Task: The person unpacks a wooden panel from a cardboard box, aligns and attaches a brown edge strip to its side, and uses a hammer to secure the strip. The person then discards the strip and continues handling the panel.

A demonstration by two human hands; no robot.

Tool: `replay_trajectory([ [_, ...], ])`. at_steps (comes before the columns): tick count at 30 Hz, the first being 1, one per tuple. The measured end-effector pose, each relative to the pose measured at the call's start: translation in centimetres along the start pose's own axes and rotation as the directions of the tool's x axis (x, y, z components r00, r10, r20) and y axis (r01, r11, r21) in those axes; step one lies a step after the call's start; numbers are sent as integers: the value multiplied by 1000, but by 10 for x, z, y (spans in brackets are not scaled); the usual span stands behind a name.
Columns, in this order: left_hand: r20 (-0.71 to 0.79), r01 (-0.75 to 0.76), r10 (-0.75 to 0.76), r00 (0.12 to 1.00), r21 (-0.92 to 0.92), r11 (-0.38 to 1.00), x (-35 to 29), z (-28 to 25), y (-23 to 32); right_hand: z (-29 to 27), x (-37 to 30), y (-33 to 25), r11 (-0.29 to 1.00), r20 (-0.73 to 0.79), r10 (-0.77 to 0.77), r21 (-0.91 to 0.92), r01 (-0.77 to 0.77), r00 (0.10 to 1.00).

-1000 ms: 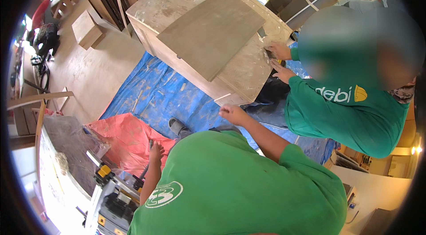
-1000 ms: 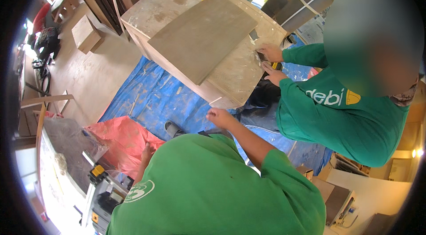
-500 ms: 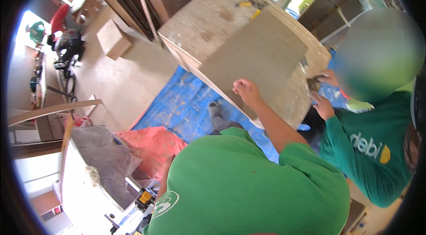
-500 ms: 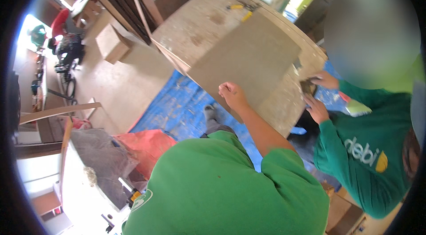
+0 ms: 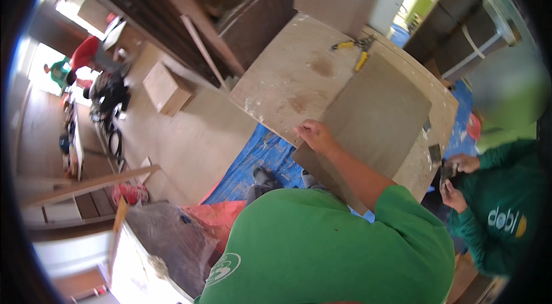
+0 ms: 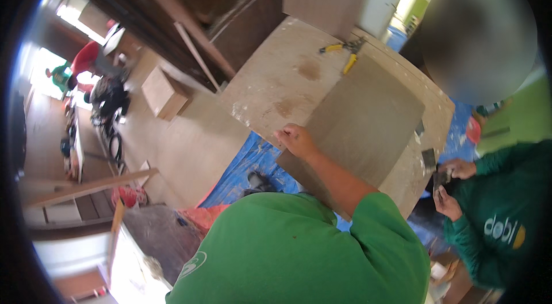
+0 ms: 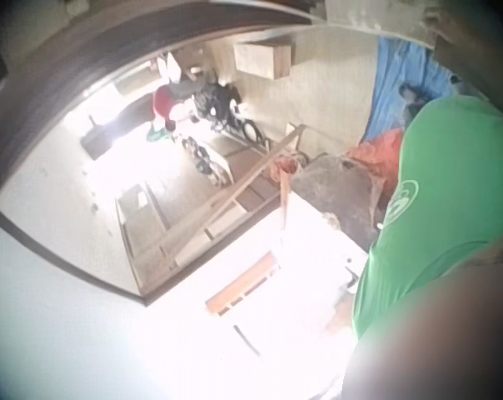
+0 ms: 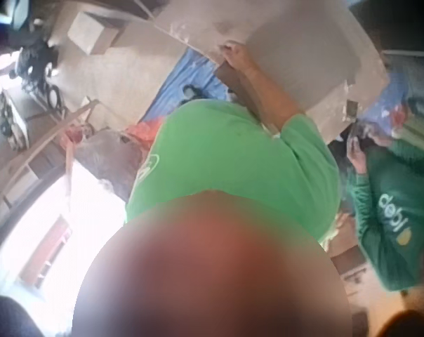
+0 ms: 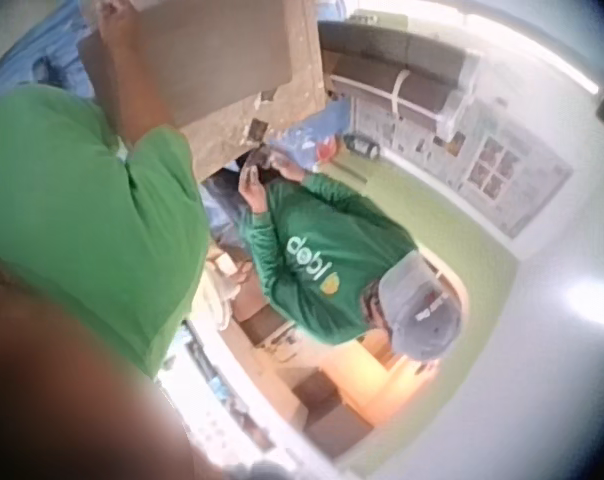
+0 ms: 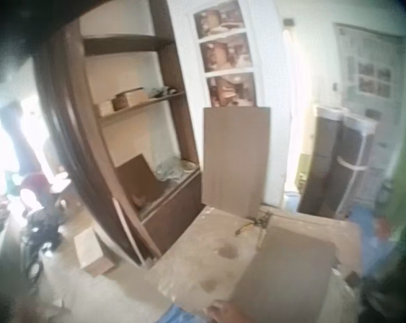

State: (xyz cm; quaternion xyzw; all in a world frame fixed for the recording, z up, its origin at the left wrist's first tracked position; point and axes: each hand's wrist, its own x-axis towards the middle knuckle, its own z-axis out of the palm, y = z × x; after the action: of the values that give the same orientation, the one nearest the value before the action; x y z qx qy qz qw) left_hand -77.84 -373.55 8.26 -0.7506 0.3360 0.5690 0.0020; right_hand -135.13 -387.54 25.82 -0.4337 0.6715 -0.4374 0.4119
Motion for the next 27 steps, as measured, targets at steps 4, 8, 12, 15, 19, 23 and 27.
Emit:
replay_trajectory([
  [4,150,-120,75,986,319,940,75,-27,70,-1,3,-6,968,69,213,118,-220,975],
  [8,310,-298,139,940,553,778,161,-72,181,15,-15,-15,959,-32,283,-23,-284,959],
  [12,331,-325,183,926,449,832,244,-117,315,55,-55,-35,954,-151,299,77,-291,942],
  [15,326,-253,165,931,251,934,295,-126,420,88,-82,-35,937,-209,350,91,-338,913],
  [19,184,-396,356,916,290,871,314,-120,533,135,-118,-30,860,-298,508,134,-492,808],
  [23,191,-676,652,734,117,728,290,-83,580,172,-145,-14,807,-384,572,105,-582,725],
  [27,235,-915,889,394,186,357,246,-46,597,203,-166,14,773,-424,604,106,-625,675],
])
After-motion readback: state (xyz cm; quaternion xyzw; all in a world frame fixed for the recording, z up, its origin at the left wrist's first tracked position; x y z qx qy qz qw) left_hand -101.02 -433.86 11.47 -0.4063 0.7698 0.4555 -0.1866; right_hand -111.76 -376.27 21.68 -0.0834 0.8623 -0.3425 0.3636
